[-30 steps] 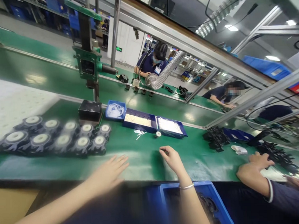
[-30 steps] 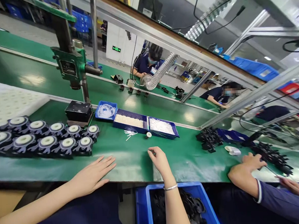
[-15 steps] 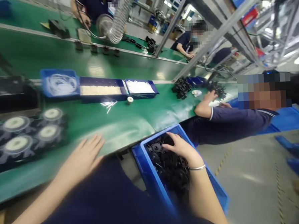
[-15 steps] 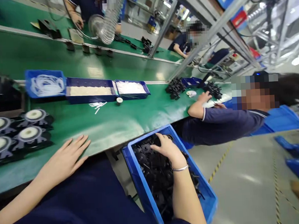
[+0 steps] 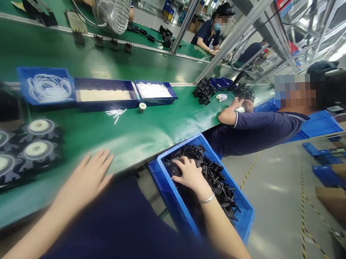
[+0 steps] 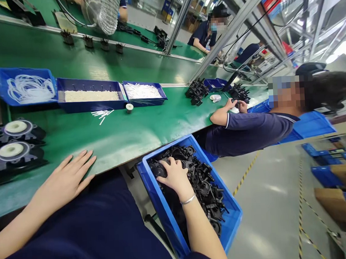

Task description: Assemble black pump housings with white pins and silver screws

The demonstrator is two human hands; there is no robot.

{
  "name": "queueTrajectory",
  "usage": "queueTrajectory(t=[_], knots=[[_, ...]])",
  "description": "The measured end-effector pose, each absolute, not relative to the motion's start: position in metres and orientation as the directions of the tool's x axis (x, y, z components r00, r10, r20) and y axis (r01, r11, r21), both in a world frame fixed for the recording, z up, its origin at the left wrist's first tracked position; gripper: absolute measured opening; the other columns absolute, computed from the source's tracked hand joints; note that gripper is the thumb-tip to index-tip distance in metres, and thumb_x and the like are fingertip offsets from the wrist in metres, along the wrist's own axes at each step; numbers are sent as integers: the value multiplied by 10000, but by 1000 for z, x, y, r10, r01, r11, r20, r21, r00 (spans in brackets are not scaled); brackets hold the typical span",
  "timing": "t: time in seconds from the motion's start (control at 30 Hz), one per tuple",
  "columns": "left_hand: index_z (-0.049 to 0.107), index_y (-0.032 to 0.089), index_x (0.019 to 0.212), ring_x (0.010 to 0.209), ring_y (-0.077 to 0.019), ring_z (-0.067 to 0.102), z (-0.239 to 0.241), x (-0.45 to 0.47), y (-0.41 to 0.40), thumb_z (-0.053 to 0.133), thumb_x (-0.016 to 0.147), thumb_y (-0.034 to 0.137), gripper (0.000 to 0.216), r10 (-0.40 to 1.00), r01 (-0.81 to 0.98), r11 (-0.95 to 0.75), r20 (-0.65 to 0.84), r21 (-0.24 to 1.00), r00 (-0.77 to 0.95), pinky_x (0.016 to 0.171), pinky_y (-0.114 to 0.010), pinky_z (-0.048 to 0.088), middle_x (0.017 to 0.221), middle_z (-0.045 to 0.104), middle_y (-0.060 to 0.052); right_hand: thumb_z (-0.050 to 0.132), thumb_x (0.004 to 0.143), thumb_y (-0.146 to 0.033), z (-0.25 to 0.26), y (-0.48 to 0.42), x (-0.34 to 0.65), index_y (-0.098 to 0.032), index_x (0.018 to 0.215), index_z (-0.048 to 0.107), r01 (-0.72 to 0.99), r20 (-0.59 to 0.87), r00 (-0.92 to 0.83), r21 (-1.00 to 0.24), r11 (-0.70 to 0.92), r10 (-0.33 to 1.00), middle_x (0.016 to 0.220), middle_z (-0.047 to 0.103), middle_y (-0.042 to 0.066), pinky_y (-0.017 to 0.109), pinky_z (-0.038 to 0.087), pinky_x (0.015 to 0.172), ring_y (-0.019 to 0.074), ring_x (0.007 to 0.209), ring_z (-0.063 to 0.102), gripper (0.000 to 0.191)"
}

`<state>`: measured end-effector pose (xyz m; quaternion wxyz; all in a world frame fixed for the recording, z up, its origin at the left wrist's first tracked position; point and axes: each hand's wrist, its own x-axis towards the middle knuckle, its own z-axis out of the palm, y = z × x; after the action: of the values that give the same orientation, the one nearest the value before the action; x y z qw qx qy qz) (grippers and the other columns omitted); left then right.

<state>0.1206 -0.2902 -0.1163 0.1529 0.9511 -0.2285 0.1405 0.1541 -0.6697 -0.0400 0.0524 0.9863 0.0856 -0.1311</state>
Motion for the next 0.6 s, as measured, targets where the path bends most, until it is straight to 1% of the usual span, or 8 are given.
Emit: queueTrajectory(t=[0.07, 0.1, 0.17, 0.23, 0.37, 0.43, 0.5, 0.6], knots=[[394, 113, 1488, 1431, -376, 344, -116, 120, -290, 378, 992, 409, 578, -393, -471, -858, 328, 205, 859, 1167, -608, 272, 1522, 411, -191, 725, 765, -464, -38, -668, 155, -322, 1206, 623, 216, -306, 935, 97, -971, 178, 1161, 610, 114, 491, 494, 741, 365, 1035, 500, 475], [401, 107, 1483, 1434, -372, 341, -116, 120, -290, 372, 994, 412, 577, -396, -468, -864, 321, 188, 860, 1167, -604, 273, 1522, 409, -194, 719, 767, -440, -37, -666, 154, -304, 1170, 633, 228, -311, 932, 96, -969, 188, 1098, 625, 109, 451, 490, 721, 353, 1005, 506, 434], [413, 92, 1473, 1441, -364, 331, -116, 120, -290, 372, 996, 415, 577, -399, -460, -872, 304, 165, 865, 1171, -592, 268, 1523, 405, -200, 728, 746, -401, -39, -664, 152, -305, 1205, 608, 223, -275, 942, 87, -971, 191, 1069, 630, 101, 389, 472, 691, 328, 962, 519, 484], [422, 84, 1466, 1445, -358, 324, -116, 120, -290, 380, 996, 416, 577, -399, -457, -874, 295, 164, 868, 1176, -581, 262, 1526, 400, -200, 739, 732, -371, -41, -663, 151, -324, 1245, 580, 204, -225, 958, 99, -974, 178, 1057, 629, 90, 359, 452, 682, 299, 915, 541, 539], [432, 101, 1461, 1452, -351, 314, -118, 118, -288, 381, 998, 426, 568, -385, -445, -878, 290, 178, 876, 1179, -576, 255, 1539, 388, -184, 711, 771, -333, -42, -660, 149, -299, 1110, 619, 225, -248, 952, 167, -960, 180, 957, 625, 65, 346, 448, 672, 267, 845, 579, 353], [441, 105, 1452, 1449, -355, 321, -117, 121, -290, 388, 996, 444, 571, -379, -440, -878, 285, 190, 880, 1173, -580, 268, 1537, 394, -184, 711, 777, -338, -39, -659, 148, -285, 1073, 626, 228, -263, 949, 194, -954, 173, 988, 600, 80, 332, 455, 628, 266, 836, 588, 313], [428, 103, 1457, 1450, -363, 315, -114, 130, -297, 418, 988, 450, 583, -374, -439, -869, 277, 230, 885, 1167, -571, 293, 1550, 368, -194, 743, 750, -358, -40, -658, 146, -284, 1072, 635, 212, -228, 960, 216, -953, 162, 1076, 563, 115, 321, 463, 582, 291, 879, 585, 348], [341, 109, 1500, 1482, -367, 229, -102, 162, -320, 485, 974, 389, 613, -357, -439, -828, 275, 350, 893, 1169, -525, 320, 1602, 238, -211, 808, 664, -406, -48, -662, 148, -325, 1183, 627, 191, -131, 978, 249, -950, 162, 1303, 476, 172, 365, 500, 559, 401, 1040, 534, 555]])
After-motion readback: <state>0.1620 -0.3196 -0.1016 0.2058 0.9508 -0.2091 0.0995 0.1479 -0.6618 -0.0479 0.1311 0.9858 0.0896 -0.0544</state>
